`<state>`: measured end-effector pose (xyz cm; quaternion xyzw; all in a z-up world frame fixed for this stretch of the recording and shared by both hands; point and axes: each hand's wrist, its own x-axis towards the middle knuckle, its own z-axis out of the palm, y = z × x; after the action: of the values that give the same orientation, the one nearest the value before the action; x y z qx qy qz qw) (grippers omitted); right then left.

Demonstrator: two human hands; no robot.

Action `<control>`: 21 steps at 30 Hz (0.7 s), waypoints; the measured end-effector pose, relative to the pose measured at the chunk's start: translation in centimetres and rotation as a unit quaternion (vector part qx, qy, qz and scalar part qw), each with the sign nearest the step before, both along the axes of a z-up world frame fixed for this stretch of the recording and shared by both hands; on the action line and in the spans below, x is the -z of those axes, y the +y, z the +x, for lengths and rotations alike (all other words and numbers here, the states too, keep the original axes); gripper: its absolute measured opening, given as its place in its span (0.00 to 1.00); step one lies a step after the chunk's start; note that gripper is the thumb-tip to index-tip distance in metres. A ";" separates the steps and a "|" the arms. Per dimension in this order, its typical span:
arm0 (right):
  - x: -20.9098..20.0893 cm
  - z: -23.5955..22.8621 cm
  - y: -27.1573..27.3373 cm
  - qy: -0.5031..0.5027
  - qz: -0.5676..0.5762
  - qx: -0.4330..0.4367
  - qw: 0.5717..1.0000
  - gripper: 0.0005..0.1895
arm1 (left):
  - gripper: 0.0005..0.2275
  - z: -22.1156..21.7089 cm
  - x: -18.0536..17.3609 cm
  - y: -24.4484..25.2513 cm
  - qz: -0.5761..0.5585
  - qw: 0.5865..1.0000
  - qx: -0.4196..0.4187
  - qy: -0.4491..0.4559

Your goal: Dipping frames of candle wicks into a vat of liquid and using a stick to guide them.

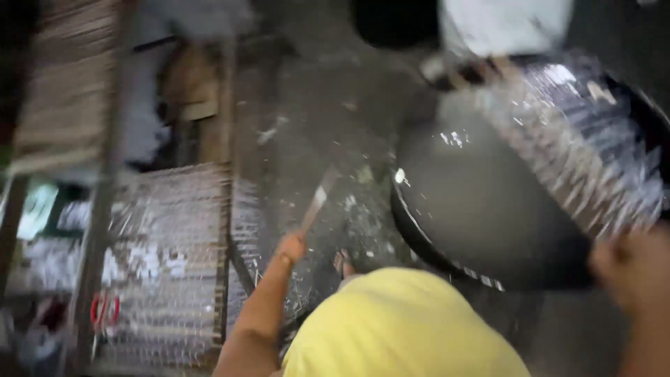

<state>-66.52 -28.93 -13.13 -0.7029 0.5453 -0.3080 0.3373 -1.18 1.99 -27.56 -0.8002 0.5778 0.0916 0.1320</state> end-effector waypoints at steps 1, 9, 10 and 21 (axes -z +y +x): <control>-0.1 2.5 0.8 0.272 -0.061 -0.006 0.960 0.07 | 0.23 -0.9 0.5 1.7 0.087 0.978 -0.167 0.095; 6.5 7.2 7.8 0.326 -0.255 -0.007 0.910 0.03 | 0.19 -4.8 1.8 6.9 0.203 0.906 -0.287 0.237; 6.2 7.4 8.1 0.321 -0.265 -0.030 0.909 0.08 | 0.17 -4.5 1.8 6.2 0.235 0.921 -0.233 0.206; 8.3 8.5 10.8 0.276 -0.179 -0.026 0.944 0.10 | 0.16 -5.4 1.9 3.4 0.108 0.908 -0.310 0.261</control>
<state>-57.99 -18.16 -21.47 -0.8231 0.5342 -0.1856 0.0508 -6.55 5.42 -29.48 -0.8673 0.3008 0.3958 0.0272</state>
